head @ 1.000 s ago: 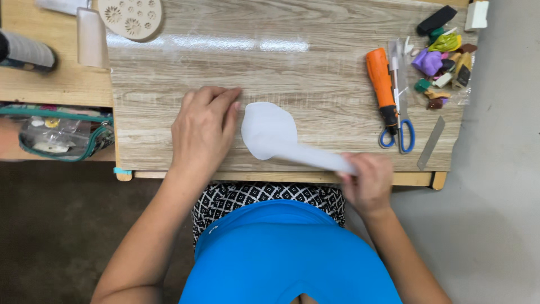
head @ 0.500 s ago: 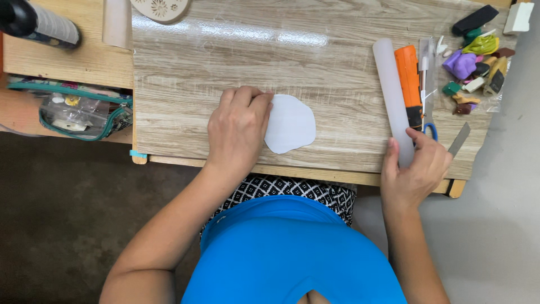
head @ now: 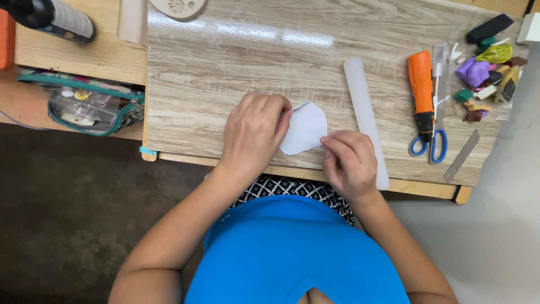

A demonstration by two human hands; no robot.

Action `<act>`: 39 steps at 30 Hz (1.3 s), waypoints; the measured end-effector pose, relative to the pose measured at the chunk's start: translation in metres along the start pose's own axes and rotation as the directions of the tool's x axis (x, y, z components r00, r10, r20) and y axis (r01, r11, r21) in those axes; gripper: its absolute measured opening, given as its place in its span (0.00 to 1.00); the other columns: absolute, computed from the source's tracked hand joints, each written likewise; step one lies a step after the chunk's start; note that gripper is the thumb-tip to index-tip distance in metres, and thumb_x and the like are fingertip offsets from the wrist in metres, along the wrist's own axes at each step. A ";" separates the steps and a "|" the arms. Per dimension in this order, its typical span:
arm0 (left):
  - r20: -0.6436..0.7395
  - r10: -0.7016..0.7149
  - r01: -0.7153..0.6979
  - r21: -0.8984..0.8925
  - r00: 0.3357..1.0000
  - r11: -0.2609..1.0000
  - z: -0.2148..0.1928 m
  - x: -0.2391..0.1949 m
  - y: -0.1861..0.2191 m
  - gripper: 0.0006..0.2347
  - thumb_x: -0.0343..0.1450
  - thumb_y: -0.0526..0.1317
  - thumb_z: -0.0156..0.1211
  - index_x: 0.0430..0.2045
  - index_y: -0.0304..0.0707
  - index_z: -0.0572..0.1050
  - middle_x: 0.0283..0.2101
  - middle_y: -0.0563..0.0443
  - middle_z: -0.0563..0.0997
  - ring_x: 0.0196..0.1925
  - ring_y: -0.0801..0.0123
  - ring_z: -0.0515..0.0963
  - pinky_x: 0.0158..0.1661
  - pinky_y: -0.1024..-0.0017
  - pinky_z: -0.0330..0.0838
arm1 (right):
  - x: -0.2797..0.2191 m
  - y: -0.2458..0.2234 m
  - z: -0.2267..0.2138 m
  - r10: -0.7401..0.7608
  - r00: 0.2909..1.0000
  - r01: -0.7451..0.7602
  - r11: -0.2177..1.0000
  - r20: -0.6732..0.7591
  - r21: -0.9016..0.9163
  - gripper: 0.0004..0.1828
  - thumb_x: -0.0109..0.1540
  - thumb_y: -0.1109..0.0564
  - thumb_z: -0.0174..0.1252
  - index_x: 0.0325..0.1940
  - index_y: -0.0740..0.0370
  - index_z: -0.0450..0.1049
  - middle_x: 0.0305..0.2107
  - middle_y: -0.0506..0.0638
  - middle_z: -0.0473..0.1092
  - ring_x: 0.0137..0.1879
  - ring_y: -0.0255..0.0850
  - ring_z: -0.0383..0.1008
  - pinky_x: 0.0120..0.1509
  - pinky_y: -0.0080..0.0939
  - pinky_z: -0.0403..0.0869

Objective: The person flattens a white clay piece on a wooden table using a rolling pin, then shapes a small purple clay piece by hand. The person repeatedly rolls and adjusts the white clay, then rolls a small purple piece into a thin strip.

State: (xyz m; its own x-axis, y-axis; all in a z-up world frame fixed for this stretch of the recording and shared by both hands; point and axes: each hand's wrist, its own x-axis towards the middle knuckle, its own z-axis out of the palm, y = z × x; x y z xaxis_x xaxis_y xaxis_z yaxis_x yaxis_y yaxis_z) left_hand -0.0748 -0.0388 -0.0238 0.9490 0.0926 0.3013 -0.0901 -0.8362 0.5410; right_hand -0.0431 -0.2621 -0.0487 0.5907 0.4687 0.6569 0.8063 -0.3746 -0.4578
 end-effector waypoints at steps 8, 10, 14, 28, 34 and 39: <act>-0.020 0.035 -0.035 0.000 0.999 0.999 0.004 0.009 -0.001 0.10 0.70 0.44 0.67 0.41 0.44 0.79 0.33 0.53 0.75 0.42 0.54 0.78 0.38 0.57 0.72 | 0.011 0.014 -0.027 0.023 0.994 0.000 0.979 0.110 -0.206 0.07 0.65 0.61 0.63 0.46 0.61 0.84 0.42 0.56 0.76 0.51 0.59 0.76 0.57 0.59 0.75; -0.053 0.048 -0.048 0.001 0.997 0.999 0.010 0.009 -0.003 0.05 0.70 0.41 0.67 0.36 0.45 0.81 0.34 0.52 0.74 0.42 0.52 0.77 0.37 0.57 0.71 | 0.012 0.019 -0.037 0.055 0.988 -0.012 0.959 0.143 -0.284 0.07 0.66 0.61 0.63 0.47 0.61 0.84 0.44 0.55 0.76 0.53 0.59 0.75 0.60 0.60 0.73; -0.112 0.099 -0.103 -0.035 0.989 0.994 0.018 0.000 -0.004 0.04 0.73 0.41 0.66 0.37 0.46 0.82 0.42 0.51 0.82 0.53 0.52 0.79 0.51 0.53 0.71 | 0.001 0.038 -0.056 0.055 0.985 0.022 0.903 0.165 -0.428 0.08 0.65 0.59 0.65 0.47 0.56 0.86 0.45 0.51 0.78 0.55 0.54 0.76 0.67 0.58 0.70; -0.246 0.245 -0.254 -0.002 0.938 0.967 0.013 -0.013 0.009 0.03 0.74 0.38 0.65 0.37 0.44 0.83 0.35 0.53 0.85 0.38 0.62 0.85 0.48 0.59 0.78 | 0.026 0.028 0.002 0.046 0.983 -0.035 0.997 0.179 -0.064 0.19 0.64 0.57 0.66 0.58 0.65 0.80 0.46 0.59 0.75 0.53 0.59 0.76 0.59 0.58 0.75; -0.263 0.242 -0.256 -0.020 0.934 0.966 0.002 -0.015 0.021 0.03 0.74 0.38 0.65 0.36 0.44 0.84 0.34 0.53 0.86 0.37 0.63 0.85 0.47 0.61 0.79 | 0.034 0.028 0.001 0.007 0.960 0.020 0.995 0.280 -0.094 0.12 0.69 0.53 0.60 0.55 0.54 0.83 0.48 0.51 0.76 0.57 0.56 0.75 0.62 0.56 0.71; -0.261 0.244 -0.265 -0.049 0.934 0.963 -0.004 -0.022 0.025 0.03 0.75 0.38 0.63 0.37 0.43 0.83 0.36 0.53 0.86 0.38 0.62 0.85 0.47 0.60 0.79 | 0.026 0.026 0.001 0.000 0.966 0.003 1.000 0.260 -0.012 0.10 0.69 0.55 0.60 0.51 0.54 0.84 0.45 0.50 0.78 0.52 0.54 0.77 0.65 0.59 0.71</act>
State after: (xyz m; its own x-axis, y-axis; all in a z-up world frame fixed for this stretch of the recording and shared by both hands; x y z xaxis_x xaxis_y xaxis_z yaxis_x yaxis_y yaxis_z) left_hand -0.0994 -0.0596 -0.0143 0.7856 0.0240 0.6183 -0.3532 -0.8030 0.4799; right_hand -0.0062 -0.2588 -0.0441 0.5784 0.6608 0.4782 0.8078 -0.3825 -0.4485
